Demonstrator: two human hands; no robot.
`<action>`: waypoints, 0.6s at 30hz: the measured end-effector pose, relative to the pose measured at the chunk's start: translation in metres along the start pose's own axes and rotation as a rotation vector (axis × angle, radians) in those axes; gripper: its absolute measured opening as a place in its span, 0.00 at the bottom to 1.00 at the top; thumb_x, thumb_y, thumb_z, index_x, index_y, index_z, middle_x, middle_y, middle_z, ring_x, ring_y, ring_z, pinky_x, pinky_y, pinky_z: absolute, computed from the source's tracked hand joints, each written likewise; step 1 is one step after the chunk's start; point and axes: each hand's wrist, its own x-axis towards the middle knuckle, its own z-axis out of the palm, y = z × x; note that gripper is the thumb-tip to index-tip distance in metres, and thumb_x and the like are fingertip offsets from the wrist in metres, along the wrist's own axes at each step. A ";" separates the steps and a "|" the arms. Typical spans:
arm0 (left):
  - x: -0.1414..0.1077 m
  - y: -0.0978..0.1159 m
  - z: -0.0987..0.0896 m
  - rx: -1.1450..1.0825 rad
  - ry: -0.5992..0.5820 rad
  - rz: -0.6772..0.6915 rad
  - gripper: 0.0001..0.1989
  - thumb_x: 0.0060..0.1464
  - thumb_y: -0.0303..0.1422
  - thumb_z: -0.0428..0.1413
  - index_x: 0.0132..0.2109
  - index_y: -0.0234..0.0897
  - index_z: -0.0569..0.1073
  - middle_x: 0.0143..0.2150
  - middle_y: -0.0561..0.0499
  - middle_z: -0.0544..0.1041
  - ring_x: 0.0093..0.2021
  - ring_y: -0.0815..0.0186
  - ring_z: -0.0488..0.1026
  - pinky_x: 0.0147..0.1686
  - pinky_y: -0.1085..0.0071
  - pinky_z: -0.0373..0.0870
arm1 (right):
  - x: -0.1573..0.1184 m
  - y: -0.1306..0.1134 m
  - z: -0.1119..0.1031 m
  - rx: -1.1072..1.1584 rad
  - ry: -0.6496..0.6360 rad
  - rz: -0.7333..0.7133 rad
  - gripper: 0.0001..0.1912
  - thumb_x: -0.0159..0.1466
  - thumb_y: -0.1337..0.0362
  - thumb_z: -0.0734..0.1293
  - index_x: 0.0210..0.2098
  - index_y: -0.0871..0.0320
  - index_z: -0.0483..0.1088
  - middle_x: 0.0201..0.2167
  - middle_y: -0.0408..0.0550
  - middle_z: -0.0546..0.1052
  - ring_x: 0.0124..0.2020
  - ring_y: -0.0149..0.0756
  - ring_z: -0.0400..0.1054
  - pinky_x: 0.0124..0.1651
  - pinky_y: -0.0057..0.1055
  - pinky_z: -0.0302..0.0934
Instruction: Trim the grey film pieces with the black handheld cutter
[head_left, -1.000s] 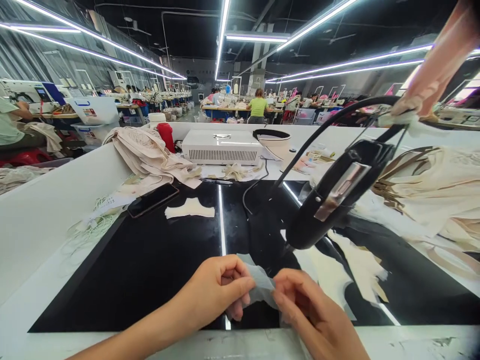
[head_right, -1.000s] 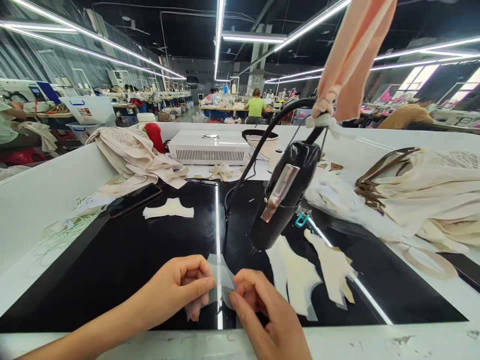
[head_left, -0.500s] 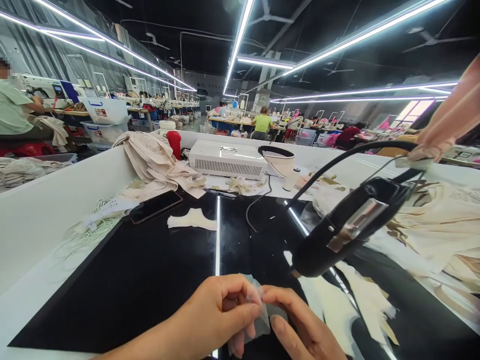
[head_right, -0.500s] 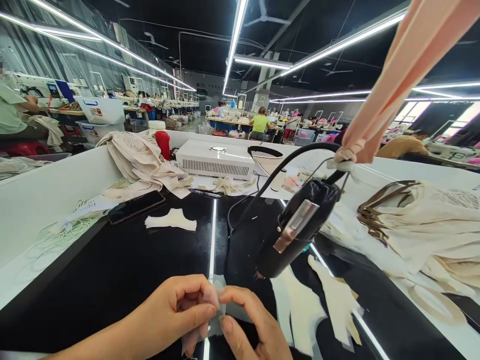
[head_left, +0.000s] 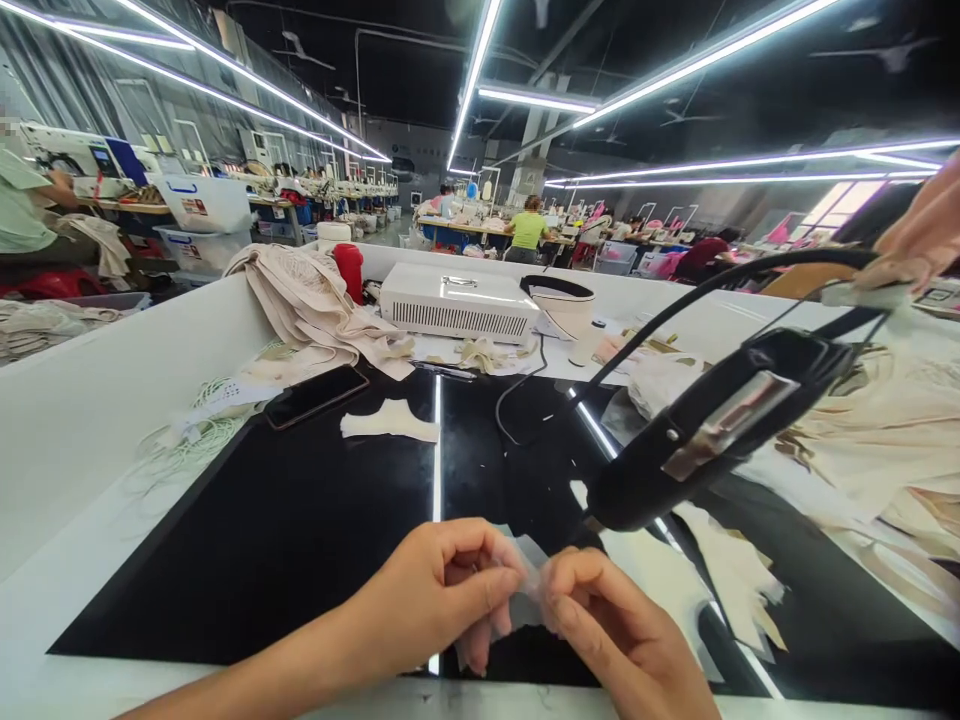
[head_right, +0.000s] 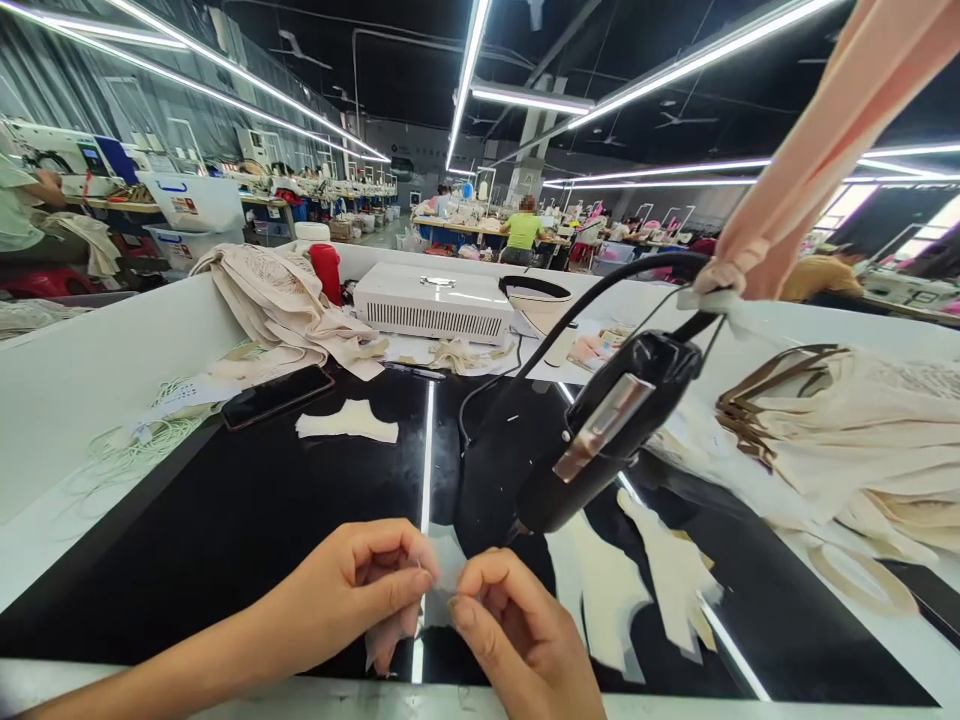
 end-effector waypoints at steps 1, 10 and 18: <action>0.000 -0.001 -0.001 0.006 0.008 0.000 0.16 0.60 0.45 0.62 0.38 0.35 0.72 0.26 0.55 0.74 0.19 0.74 0.69 0.21 0.78 0.68 | -0.001 0.001 0.001 -0.030 0.006 -0.005 0.18 0.64 0.44 0.71 0.30 0.52 0.74 0.27 0.40 0.71 0.29 0.33 0.65 0.33 0.25 0.63; 0.009 -0.013 -0.012 0.235 0.162 -0.005 0.10 0.64 0.39 0.57 0.48 0.39 0.74 0.33 0.57 0.74 0.25 0.72 0.70 0.25 0.76 0.71 | 0.011 0.031 -0.012 -0.564 0.071 -0.388 0.10 0.73 0.58 0.64 0.43 0.48 0.78 0.39 0.44 0.82 0.34 0.35 0.78 0.38 0.26 0.73; 0.009 -0.017 -0.016 1.031 0.307 0.161 0.03 0.67 0.31 0.55 0.41 0.42 0.68 0.32 0.61 0.75 0.30 0.69 0.72 0.31 0.72 0.62 | 0.020 0.032 -0.006 -0.824 0.059 -0.681 0.15 0.78 0.62 0.56 0.49 0.53 0.75 0.37 0.45 0.82 0.36 0.32 0.80 0.41 0.25 0.76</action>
